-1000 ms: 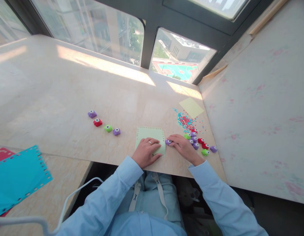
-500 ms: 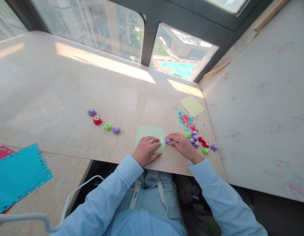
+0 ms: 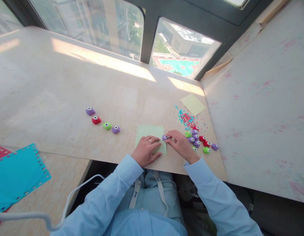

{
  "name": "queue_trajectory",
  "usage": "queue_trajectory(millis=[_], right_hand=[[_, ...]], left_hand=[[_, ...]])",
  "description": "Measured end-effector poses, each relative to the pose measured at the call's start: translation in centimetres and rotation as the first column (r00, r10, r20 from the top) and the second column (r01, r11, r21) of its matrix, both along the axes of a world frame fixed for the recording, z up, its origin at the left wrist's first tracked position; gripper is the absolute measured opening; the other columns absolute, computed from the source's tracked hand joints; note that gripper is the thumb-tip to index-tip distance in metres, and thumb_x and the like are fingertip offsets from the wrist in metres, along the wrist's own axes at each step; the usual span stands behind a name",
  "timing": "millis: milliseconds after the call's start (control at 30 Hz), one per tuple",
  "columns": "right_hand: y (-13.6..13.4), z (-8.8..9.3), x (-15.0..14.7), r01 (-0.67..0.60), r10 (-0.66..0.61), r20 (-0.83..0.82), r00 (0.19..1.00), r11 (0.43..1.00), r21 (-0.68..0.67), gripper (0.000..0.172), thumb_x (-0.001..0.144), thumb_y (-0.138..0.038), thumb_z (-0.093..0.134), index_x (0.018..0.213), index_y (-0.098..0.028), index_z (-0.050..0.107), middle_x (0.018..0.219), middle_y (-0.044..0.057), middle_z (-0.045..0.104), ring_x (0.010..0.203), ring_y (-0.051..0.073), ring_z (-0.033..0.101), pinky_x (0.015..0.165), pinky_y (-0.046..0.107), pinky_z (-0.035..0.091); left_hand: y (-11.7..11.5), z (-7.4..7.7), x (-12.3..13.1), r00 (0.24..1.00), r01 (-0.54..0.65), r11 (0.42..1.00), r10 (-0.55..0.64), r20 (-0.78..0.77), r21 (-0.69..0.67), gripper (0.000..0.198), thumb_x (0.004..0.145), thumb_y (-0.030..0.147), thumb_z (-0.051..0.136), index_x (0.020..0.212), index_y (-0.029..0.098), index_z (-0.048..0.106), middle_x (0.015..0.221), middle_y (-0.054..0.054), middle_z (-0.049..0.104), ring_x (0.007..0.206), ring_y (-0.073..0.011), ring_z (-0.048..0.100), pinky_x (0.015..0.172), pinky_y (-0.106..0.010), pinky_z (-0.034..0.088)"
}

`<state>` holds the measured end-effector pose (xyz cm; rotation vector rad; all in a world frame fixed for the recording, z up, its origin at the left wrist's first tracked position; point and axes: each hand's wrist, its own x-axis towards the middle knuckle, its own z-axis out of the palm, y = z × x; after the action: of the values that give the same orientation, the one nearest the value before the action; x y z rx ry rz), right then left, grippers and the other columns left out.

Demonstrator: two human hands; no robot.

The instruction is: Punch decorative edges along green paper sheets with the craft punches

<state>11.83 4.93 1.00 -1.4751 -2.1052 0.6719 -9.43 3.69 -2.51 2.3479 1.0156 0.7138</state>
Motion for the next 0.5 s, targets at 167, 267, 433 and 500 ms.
queue_trajectory(millis=[167,267,433,500], right_hand=[[-1.4,0.4,0.0,0.04,-0.042,-0.051,0.998,0.998,-0.055,0.014,0.089,-0.029,0.061,0.101,-0.023,0.068,0.099,0.007,0.065,0.082,0.02,0.062,0.075,0.035,0.051],[-2.3,0.3,0.1,0.066,-0.073,-0.077,0.994,0.994,-0.088,0.017,0.09,-0.032,0.061,0.103,-0.024,0.069,0.1,0.006,0.066,0.086,0.02,0.062,0.07,0.032,0.051],[-2.7,-0.2,0.0,0.11,-0.121,-0.121,0.985,0.989,-0.096,0.018,0.091,-0.031,0.06,0.104,-0.025,0.07,0.101,0.006,0.066,0.093,0.021,0.062,0.07,0.032,0.051],[-2.6,-0.4,-0.1,0.118,-0.127,-0.136,0.983,0.99,-0.074,0.017,0.091,-0.03,0.059,0.104,-0.026,0.07,0.102,0.006,0.066,0.097,0.022,0.062,0.077,0.034,0.052]], left_hand=[[0.0,0.0,0.0,1.0,-0.006,1.0,0.006,0.019,0.012,0.033,0.085,0.038,0.065,0.113,0.02,0.066,0.121,-0.01,0.065,0.113,-0.0276,0.055,0.092,-0.045,0.042],[0.0,-0.1,0.0,1.0,-0.004,1.0,0.004,0.028,0.01,0.033,0.085,0.039,0.064,0.112,0.02,0.066,0.121,-0.01,0.066,0.113,-0.0274,0.055,0.092,-0.045,0.041],[0.0,-0.1,0.0,0.999,0.001,1.0,-0.001,0.036,0.005,0.032,0.087,0.039,0.063,0.112,0.02,0.066,0.121,-0.01,0.065,0.113,-0.0271,0.055,0.092,-0.045,0.041],[0.0,-0.1,0.0,0.999,-0.001,1.0,0.001,0.04,0.001,0.032,0.087,0.039,0.062,0.112,0.02,0.066,0.121,-0.01,0.065,0.113,-0.0269,0.055,0.092,-0.044,0.042]])
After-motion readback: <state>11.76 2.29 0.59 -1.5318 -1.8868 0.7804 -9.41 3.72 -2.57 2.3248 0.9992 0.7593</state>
